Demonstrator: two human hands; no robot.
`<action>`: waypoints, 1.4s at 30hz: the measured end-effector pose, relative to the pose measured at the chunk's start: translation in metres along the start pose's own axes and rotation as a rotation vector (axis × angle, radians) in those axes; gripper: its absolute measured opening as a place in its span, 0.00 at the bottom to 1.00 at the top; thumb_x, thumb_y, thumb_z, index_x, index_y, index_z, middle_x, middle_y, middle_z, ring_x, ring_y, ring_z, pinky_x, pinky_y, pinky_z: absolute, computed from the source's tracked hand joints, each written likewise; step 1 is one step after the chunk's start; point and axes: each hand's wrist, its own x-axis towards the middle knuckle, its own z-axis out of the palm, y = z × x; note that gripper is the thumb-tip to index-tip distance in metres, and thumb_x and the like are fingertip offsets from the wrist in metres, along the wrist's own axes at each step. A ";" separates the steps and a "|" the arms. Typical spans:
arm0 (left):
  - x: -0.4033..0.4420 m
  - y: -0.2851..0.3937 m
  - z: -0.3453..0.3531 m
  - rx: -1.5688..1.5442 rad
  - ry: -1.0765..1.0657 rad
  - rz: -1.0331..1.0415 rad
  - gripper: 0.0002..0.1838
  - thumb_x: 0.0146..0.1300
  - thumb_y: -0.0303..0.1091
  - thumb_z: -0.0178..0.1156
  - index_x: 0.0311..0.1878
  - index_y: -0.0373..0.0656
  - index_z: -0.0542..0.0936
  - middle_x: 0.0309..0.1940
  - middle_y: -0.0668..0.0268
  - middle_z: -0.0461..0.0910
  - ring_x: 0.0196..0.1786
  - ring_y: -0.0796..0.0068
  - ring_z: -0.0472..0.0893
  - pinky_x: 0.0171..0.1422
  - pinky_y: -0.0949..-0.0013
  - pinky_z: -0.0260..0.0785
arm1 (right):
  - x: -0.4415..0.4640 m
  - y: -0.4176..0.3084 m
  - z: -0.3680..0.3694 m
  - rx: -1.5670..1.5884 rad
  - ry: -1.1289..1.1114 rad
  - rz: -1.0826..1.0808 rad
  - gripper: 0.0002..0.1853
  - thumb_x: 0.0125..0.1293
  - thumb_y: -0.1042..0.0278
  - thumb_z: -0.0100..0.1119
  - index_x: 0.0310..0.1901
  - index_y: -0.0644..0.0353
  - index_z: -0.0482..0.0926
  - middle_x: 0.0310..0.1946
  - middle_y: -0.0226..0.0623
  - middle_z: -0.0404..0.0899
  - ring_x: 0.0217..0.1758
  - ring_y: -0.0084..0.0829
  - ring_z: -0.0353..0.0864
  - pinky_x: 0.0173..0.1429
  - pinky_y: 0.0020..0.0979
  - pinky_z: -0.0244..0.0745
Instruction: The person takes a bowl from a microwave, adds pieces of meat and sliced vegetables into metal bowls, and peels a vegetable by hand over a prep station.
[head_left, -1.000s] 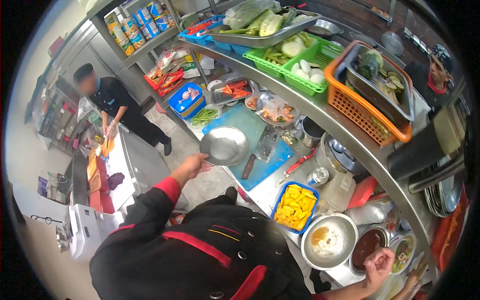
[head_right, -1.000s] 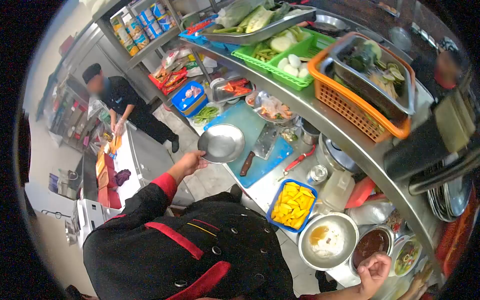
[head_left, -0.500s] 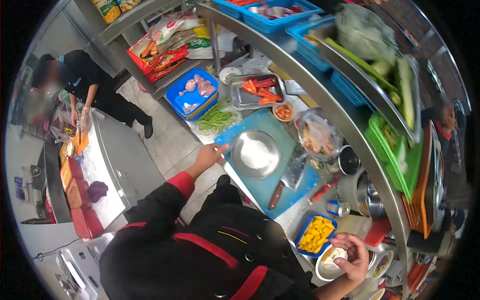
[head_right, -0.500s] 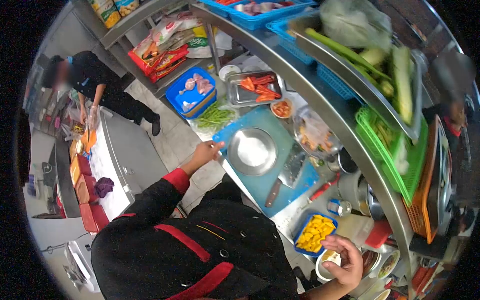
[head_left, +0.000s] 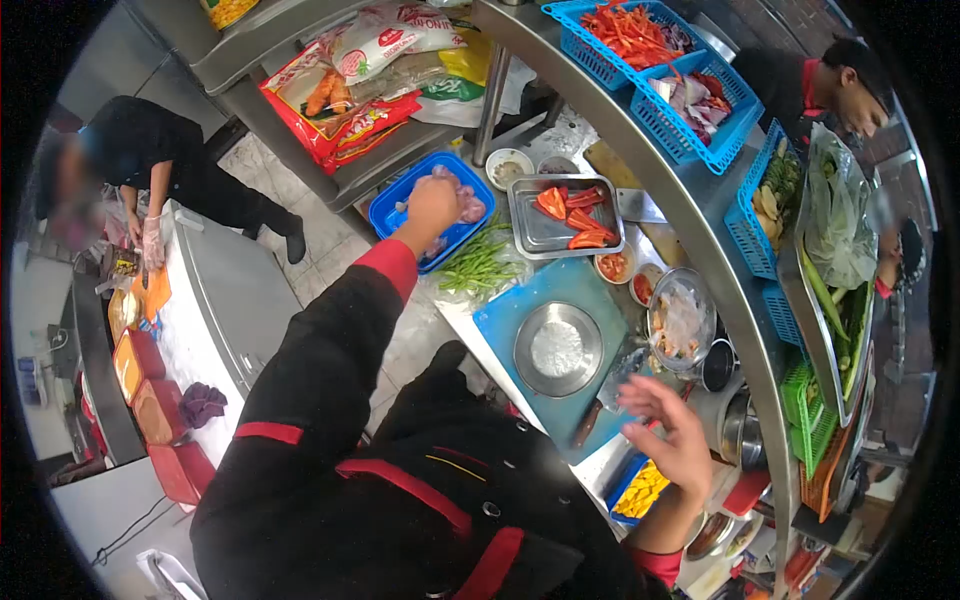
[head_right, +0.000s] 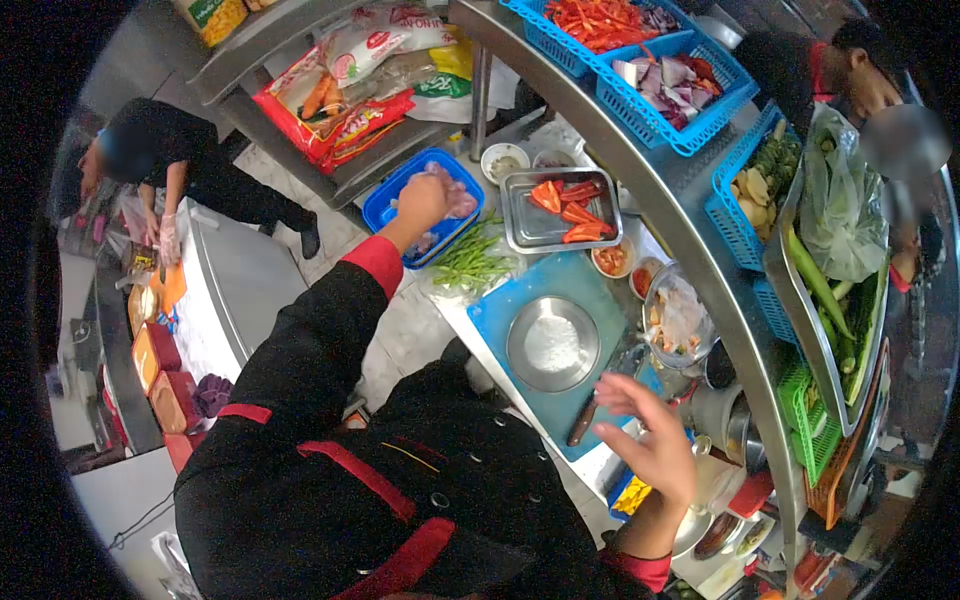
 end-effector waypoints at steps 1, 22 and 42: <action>0.003 0.002 -0.001 0.003 -0.050 -0.042 0.14 0.61 0.44 0.62 0.38 0.43 0.84 0.31 0.54 0.85 0.36 0.54 0.85 0.42 0.53 0.77 | 0.010 0.000 0.004 -0.124 -0.042 -0.028 0.34 0.57 0.82 0.67 0.67 0.65 0.68 0.57 0.45 0.78 0.58 0.34 0.80 0.62 0.35 0.74; -0.001 -0.039 -0.019 0.188 -0.123 0.041 0.12 0.65 0.38 0.56 0.46 0.44 0.81 0.39 0.48 0.85 0.40 0.50 0.86 0.45 0.51 0.79 | -0.015 0.079 0.029 -0.039 0.054 0.059 0.29 0.60 0.79 0.66 0.64 0.61 0.72 0.51 0.40 0.81 0.51 0.28 0.81 0.56 0.30 0.77; -0.032 -0.037 -0.033 -0.113 0.084 -0.201 0.10 0.61 0.36 0.61 0.44 0.47 0.81 0.34 0.51 0.85 0.41 0.47 0.84 0.47 0.49 0.76 | -0.067 0.109 0.003 -0.100 0.127 0.128 0.27 0.62 0.80 0.64 0.64 0.60 0.71 0.49 0.36 0.80 0.50 0.25 0.80 0.51 0.28 0.76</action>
